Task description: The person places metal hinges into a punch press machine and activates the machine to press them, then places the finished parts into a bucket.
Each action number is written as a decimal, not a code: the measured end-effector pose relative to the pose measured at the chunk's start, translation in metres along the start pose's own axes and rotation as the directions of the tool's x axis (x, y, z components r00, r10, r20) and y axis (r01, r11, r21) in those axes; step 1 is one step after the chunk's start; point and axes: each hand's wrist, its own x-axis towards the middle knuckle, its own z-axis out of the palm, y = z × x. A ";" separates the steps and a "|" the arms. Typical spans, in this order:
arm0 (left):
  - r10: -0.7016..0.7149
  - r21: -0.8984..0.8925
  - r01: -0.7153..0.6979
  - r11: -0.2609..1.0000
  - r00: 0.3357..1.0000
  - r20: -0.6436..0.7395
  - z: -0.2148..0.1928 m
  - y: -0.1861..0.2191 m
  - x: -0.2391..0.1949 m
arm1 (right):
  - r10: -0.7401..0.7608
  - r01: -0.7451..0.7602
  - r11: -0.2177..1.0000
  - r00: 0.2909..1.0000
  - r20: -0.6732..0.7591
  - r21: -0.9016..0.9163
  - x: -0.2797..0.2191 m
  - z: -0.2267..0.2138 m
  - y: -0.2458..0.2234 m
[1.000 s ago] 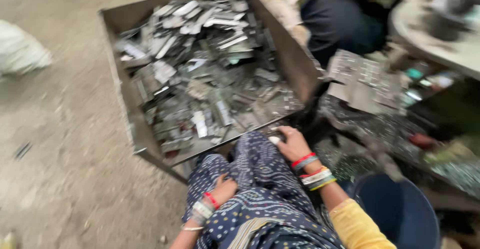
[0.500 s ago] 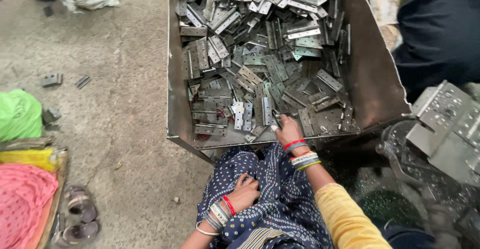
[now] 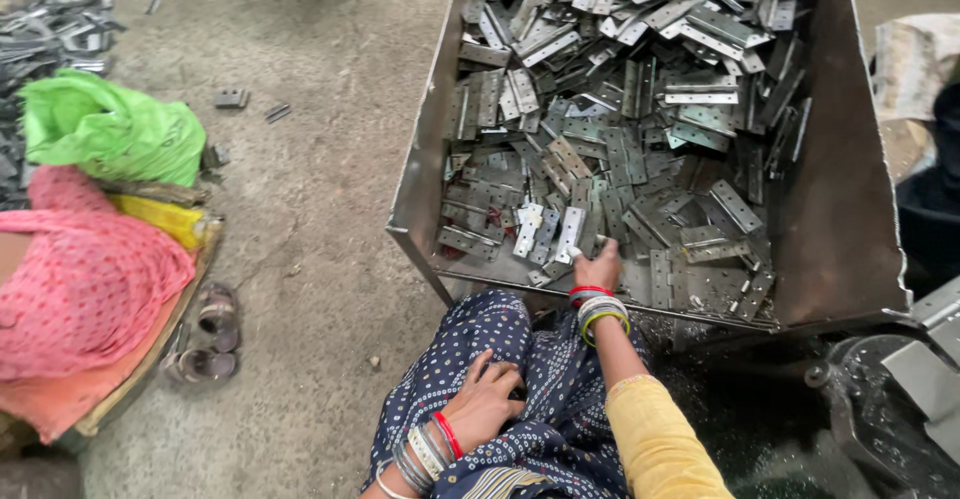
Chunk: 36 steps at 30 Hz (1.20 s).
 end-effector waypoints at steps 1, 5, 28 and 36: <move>0.012 0.004 -0.012 1.000 1.000 -0.028 0.001 0.002 -0.001 | -0.019 0.019 0.998 1.000 -0.006 0.056 0.003 0.004 0.008; 0.041 0.052 -0.038 0.998 0.997 -0.063 -0.019 0.011 -0.004 | -0.060 0.060 0.943 0.998 -0.009 0.326 0.003 0.002 0.023; -0.345 -0.747 -0.252 0.614 0.766 -0.542 0.072 -0.027 0.061 | -0.194 -0.336 0.519 0.849 0.491 0.786 -0.088 -0.066 0.004; -0.449 -0.810 -0.153 0.566 0.766 -0.459 0.112 -0.046 0.077 | -0.146 -0.355 0.470 0.872 0.467 0.808 -0.118 -0.085 -0.029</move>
